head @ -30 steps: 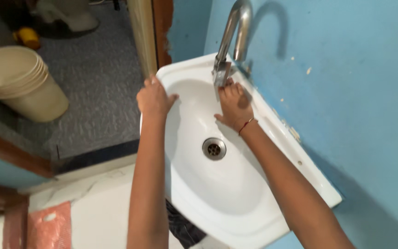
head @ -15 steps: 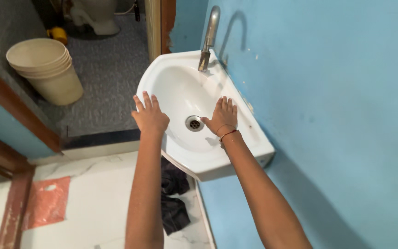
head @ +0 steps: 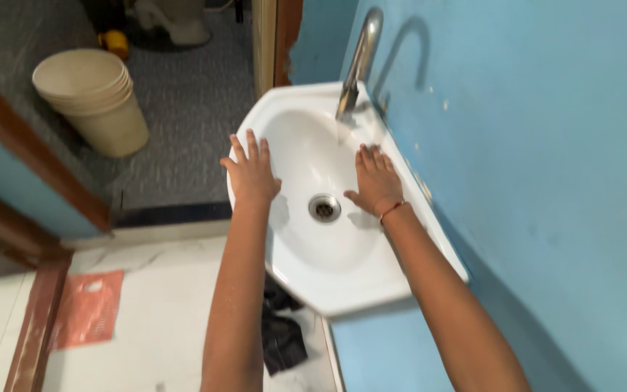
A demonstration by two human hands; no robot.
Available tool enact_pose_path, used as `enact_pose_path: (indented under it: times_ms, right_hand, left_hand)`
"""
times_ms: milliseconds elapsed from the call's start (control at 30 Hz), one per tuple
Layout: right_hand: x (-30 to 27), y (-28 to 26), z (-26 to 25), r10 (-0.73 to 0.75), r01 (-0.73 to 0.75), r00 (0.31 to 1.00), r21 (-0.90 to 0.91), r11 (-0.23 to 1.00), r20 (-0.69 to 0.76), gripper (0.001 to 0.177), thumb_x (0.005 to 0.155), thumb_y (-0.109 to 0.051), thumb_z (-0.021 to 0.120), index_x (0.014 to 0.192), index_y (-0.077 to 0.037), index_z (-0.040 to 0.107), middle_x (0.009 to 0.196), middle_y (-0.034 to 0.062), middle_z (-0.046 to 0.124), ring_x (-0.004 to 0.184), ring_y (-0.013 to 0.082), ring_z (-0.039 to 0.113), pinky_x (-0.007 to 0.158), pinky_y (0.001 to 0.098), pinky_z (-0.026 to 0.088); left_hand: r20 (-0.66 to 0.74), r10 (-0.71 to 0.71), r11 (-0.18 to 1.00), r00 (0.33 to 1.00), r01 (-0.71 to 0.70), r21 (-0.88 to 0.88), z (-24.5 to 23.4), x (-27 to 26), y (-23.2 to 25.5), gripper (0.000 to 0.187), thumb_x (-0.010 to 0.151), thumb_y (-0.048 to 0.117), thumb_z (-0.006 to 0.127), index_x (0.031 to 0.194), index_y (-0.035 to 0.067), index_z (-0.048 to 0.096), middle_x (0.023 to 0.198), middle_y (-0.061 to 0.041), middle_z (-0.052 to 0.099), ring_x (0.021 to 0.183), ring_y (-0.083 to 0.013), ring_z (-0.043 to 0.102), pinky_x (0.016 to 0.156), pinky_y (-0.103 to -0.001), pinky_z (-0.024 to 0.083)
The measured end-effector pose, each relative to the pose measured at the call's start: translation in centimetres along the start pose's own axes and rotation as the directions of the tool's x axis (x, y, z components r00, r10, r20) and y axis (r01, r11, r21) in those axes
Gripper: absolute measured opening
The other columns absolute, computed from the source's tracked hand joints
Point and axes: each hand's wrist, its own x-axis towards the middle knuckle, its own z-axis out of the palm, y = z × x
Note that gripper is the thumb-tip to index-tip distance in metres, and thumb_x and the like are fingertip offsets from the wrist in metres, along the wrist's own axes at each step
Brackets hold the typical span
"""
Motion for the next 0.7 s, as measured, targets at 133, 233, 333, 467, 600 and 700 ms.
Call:
enact_pose_path:
  times_ms: [133, 233, 333, 467, 600, 700]
  right_hand:
    - [3.9, -0.2, -0.4, -0.038, 0.029, 0.995, -0.087, 0.996, -0.096, 0.102, 0.085, -0.048, 0.074, 0.156, 0.004, 0.023, 0.165, 0.0188, 0.022, 0.152, 0.0306, 0.02, 0.125, 0.0402, 0.017]
    - [6.3, -0.6, -1.1, -0.022, 0.014, 0.994, -0.077, 0.997, -0.103, 0.101, 0.082, -0.044, 0.077, 0.154, 0.003, 0.025, 0.162, 0.0189, 0.027, 0.151, 0.029, 0.026, 0.124, 0.0396, 0.02]
    - [7.6, -0.2, -1.4, -0.024, 0.023, 0.997, -0.016, 1.0, -0.073, 0.099, 0.08, -0.043, 0.079, 0.151, 0.002, 0.029, 0.156, 0.0224, 0.032, 0.148, 0.0325, 0.029, 0.122, 0.0427, 0.021]
    - [7.8, -0.3, -1.4, -0.044, 0.049, 0.995, 0.049, 0.998, -0.092, 0.092, 0.082, -0.043, 0.079, 0.149, 0.002, 0.034, 0.153, 0.0231, 0.037, 0.145, 0.0349, 0.035, 0.123, 0.0425, 0.026]
    - [7.3, -0.6, -0.7, -0.042, 0.052, 0.99, 0.072, 0.996, -0.135, 0.092, 0.084, -0.042, 0.077, 0.153, 0.001, 0.034, 0.156, 0.0211, 0.038, 0.145, 0.0344, 0.037, 0.124, 0.0421, 0.027]
    - [5.7, -0.7, -0.3, 0.017, -0.009, 0.991, 0.058, 0.998, -0.132, 0.101, 0.082, -0.046, 0.077, 0.155, 0.002, 0.027, 0.16, 0.0215, 0.026, 0.147, 0.0369, 0.027, 0.121, 0.0437, 0.022]
  left_hand:
    - [0.003, 0.187, 0.967, 0.982, -0.184, 0.177, -0.4, 6.9, 0.8, 0.112, 0.077, 0.069, 0.07, 0.164, 0.023, 0.014, 0.171, -0.01, 0.004, 0.153, -0.0437, 0.008, 0.111, -0.068, 0.031]
    - [-0.059, 0.271, 0.942, 0.961, -0.253, 0.219, -0.5, 11.2, 2.0, 0.122, 0.075, 0.073, 0.069, 0.164, 0.019, 0.006, 0.17, -0.009, 0.005, 0.153, -0.0399, 0.01, 0.111, -0.068, 0.029]
    - [-0.162, 0.326, 0.934, 0.931, -0.291, 0.205, -0.3, 14.3, 3.7, 0.12, 0.076, 0.073, 0.068, 0.164, 0.019, 0.007, 0.171, -0.011, 0.01, 0.153, -0.0389, 0.015, 0.113, -0.069, 0.027]
    - [-0.159, 0.357, 0.933, 0.92, -0.342, 0.113, -0.1, 16.3, 4.0, 0.12, 0.076, 0.067, 0.07, 0.165, 0.019, 0.006, 0.17, -0.01, 0.011, 0.152, -0.0393, 0.015, 0.112, -0.071, 0.023]
    - [-0.218, 0.338, 0.941, 0.915, -0.334, 0.057, 0.6, 15.9, 3.7, 0.117, 0.076, 0.062, 0.072, 0.165, 0.02, 0.009, 0.171, -0.009, 0.012, 0.153, -0.0369, 0.016, 0.115, -0.07, 0.02]
    - [-0.181, 0.331, 0.933, 0.926, -0.293, 0.206, 1.0, 13.7, 3.2, 0.117, 0.078, 0.061, 0.071, 0.166, 0.021, 0.006, 0.171, -0.011, 0.011, 0.152, -0.0408, 0.019, 0.113, -0.067, 0.022]
